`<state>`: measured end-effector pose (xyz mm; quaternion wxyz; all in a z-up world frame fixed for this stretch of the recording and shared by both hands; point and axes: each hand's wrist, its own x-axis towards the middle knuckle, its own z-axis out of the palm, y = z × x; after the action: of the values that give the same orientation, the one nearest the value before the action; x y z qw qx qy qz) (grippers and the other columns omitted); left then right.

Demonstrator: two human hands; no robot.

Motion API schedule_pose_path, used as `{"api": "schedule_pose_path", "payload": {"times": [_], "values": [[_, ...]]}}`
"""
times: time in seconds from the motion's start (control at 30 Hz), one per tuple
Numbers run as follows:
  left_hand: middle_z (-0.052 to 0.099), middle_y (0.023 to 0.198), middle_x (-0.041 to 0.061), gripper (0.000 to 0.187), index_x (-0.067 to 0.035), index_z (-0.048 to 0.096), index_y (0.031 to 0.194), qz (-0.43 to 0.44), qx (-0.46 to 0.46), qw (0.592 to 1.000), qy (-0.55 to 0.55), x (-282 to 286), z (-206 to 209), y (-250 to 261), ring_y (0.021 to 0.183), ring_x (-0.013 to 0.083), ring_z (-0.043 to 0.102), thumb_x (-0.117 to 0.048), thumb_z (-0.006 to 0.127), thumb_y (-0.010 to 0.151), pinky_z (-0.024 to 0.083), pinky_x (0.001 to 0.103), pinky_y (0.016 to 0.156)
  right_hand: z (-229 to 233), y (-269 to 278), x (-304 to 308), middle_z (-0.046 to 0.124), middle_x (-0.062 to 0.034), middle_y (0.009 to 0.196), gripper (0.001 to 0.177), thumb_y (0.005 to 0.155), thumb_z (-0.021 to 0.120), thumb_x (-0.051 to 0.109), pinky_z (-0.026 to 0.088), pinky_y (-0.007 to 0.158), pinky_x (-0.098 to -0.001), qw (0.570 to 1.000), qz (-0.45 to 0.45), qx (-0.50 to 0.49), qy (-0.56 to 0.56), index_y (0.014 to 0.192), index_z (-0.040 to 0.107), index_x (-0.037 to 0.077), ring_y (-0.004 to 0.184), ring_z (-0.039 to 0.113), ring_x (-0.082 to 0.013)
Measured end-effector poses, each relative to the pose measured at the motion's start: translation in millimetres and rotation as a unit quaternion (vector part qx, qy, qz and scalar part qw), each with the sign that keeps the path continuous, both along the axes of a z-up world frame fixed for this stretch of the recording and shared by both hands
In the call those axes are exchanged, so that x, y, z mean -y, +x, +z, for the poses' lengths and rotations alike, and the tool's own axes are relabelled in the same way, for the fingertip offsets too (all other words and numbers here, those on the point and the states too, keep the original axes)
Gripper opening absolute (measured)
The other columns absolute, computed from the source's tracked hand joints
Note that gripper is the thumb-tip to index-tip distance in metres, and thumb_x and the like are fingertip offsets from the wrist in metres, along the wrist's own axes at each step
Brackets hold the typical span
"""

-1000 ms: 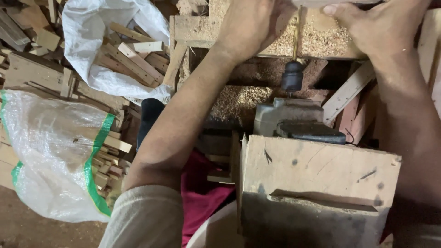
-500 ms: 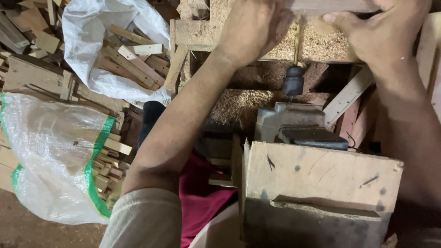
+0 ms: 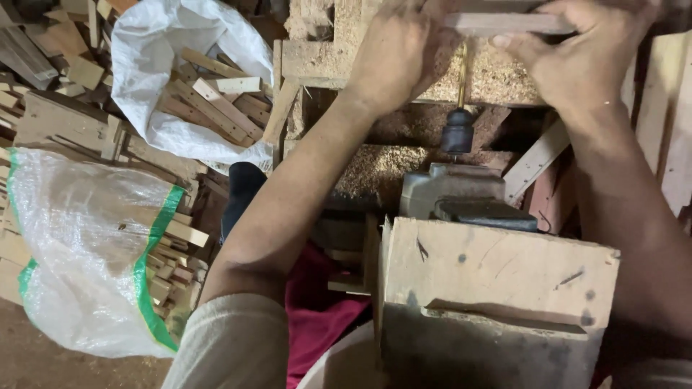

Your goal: Rapidly drilling holes into small wooden slats using a stationary drill press setup.

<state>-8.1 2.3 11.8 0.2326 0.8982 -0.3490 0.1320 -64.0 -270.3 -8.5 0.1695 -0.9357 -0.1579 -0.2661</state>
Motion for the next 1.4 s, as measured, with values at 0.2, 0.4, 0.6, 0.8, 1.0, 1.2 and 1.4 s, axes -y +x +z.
{"api": "schedule_pose_path", "payload": {"times": [0.2,0.4,0.6,0.8,1.0,1.2,1.4], "values": [[0.07,0.114,0.01,0.03,-0.014,0.061,0.114,-0.004,-0.006,1.0,0.0,-1.4,-5.7,1.9,0.097,0.0214,0.076,-0.014,0.076,0.087,0.067,0.038,0.086,1.6,-2.3,-2.4,0.074,0.0033,0.093,0.043,0.097,0.124,0.037,0.025,0.118,-0.0375,0.997,-0.005,-0.053,0.052,0.107,0.09,0.013,0.1,0.067,-0.0191],[0.07,0.12,0.009,0.049,-0.012,0.059,0.123,-0.003,-0.015,1.0,0.018,-2.7,-5.6,0.1,0.109,0.0216,0.073,-0.012,0.081,0.079,0.06,0.041,0.101,5.8,0.2,-4.2,0.075,-0.0034,0.091,0.047,0.094,0.128,0.028,0.047,0.096,-0.0372,0.999,0.026,0.011,0.036,0.097,0.087,0.005,0.092,0.068,-0.0221],[0.071,0.116,0.009,0.037,-0.014,0.065,0.116,-0.012,-0.026,0.999,-0.021,-2.6,-2.3,-0.2,0.11,0.0216,0.073,-0.006,0.077,0.082,0.062,0.041,0.099,-4.6,-0.8,-0.1,0.071,-0.0057,0.108,0.05,0.085,0.121,0.043,0.029,0.104,-0.0384,0.999,-0.028,-0.025,0.024,0.107,0.088,0.011,0.111,0.059,-0.026],[0.072,0.108,0.007,0.028,-0.012,0.066,0.107,-0.034,-0.055,0.995,-0.076,-10.3,7.9,-20.0,0.1,0.0228,0.072,-0.002,0.075,0.082,0.067,0.035,0.09,-10.1,-12.0,4.8,0.076,-0.0048,0.106,0.048,0.088,0.115,0.043,0.032,0.101,-0.0426,0.999,-0.009,-0.031,0.013,0.109,0.086,0.01,0.105,0.059,-0.0252],[0.072,0.124,0.014,0.032,-0.005,0.067,0.116,0.022,-0.015,0.998,-0.066,-0.6,15.0,-12.8,0.114,0.0302,0.073,-0.012,0.08,0.088,0.066,0.041,0.102,14.8,-0.8,-14.6,0.082,-0.0028,0.11,0.034,0.094,0.108,0.02,0.031,0.103,-0.0497,0.998,-0.034,-0.041,0.037,0.116,0.083,0.011,0.11,0.067,-0.0295],[0.068,0.11,0.01,0.047,-0.002,0.069,0.11,0.098,0.047,0.993,0.034,-31.7,9.6,17.6,0.105,0.0301,0.056,0.003,0.082,0.065,0.055,0.041,0.091,51.9,-2.6,0.8,0.075,-0.0197,0.122,0.033,0.102,0.09,-0.006,0.045,0.099,-0.0435,0.99,0.02,-0.104,0.098,0.132,0.076,-0.006,0.107,0.064,-0.0316],[0.074,0.1,-0.001,0.031,-0.02,0.075,0.11,0.097,0.105,0.989,0.047,-4.9,14.0,0.6,0.096,0.022,0.063,-0.037,0.085,0.086,0.051,0.039,0.087,23.7,13.8,-8.6,0.077,-0.0178,0.112,0.029,0.102,0.096,0.001,0.049,0.081,-0.0421,0.988,0.095,-0.082,0.089,0.127,0.081,-0.003,0.097,0.063,-0.0285]]}}
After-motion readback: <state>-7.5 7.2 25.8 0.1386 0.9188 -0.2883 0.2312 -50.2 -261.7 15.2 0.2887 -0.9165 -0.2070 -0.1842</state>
